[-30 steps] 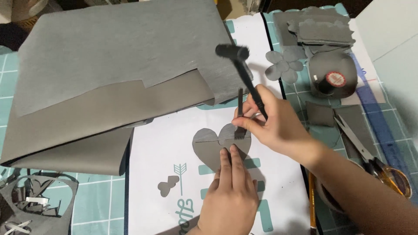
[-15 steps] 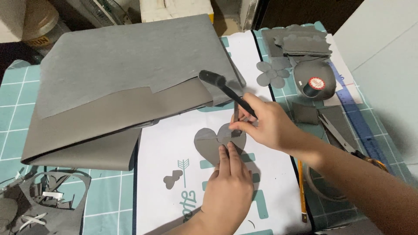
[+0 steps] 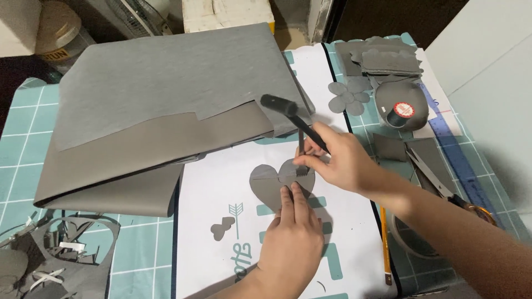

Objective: The person uses a multi-prong leather punch and a mallet to create a series of holes along the edge of a heart-shaped leather piece for stitching.

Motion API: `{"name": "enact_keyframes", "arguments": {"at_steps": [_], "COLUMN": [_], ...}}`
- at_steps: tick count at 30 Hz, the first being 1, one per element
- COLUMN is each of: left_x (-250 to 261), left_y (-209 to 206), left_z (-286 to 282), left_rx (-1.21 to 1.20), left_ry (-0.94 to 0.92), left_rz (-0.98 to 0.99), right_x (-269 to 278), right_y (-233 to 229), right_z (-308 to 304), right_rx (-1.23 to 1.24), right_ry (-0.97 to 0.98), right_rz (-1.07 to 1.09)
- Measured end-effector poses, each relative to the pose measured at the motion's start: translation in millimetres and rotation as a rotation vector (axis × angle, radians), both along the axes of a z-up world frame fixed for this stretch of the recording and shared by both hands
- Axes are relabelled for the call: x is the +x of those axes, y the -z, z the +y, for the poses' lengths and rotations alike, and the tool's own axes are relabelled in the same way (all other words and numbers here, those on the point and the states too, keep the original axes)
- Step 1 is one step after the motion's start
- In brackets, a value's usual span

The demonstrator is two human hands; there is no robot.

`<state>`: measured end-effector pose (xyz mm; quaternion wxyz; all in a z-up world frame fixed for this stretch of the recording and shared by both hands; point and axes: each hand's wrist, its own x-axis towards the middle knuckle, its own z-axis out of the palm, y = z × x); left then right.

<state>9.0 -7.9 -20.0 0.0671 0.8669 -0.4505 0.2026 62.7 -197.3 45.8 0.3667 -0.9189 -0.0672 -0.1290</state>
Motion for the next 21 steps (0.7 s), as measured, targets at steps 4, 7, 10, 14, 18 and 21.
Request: {"name": "enact_keyframes", "arguments": {"at_steps": [4,7,10,14,18,21], "left_x": [9.5,41.6,76.8,87.3,106.5,113.5], "left_y": [-9.0,-20.0,-86.0,-125.3,-81.0,-63.2], "left_z": [2.6,4.4,13.3,3.3,-13.0,-17.3], "left_rx": [-0.006,0.021,-0.160,-0.507,-0.609,-0.698], "left_ry": [0.039,-0.038,-0.090,0.144,0.151,0.149], "left_rz": [0.026,0.219,0.540,0.800,0.805,0.888], "right_x": [-5.6,-10.4,-13.0,-15.0,-15.3,-20.2], "right_y": [6.7,13.6,19.7,30.3,34.2,18.1], "right_z": [-0.3,0.9,-0.7,-4.1,-6.9,-1.4], "right_rx": [-0.008,-0.042,-0.082,-0.150,-0.136,-0.056], "right_ry": [0.001,0.018,0.068,0.155,0.169,0.171], "right_rz": [-0.074,-0.134,-0.151,-0.136,-0.196,-0.191]}}
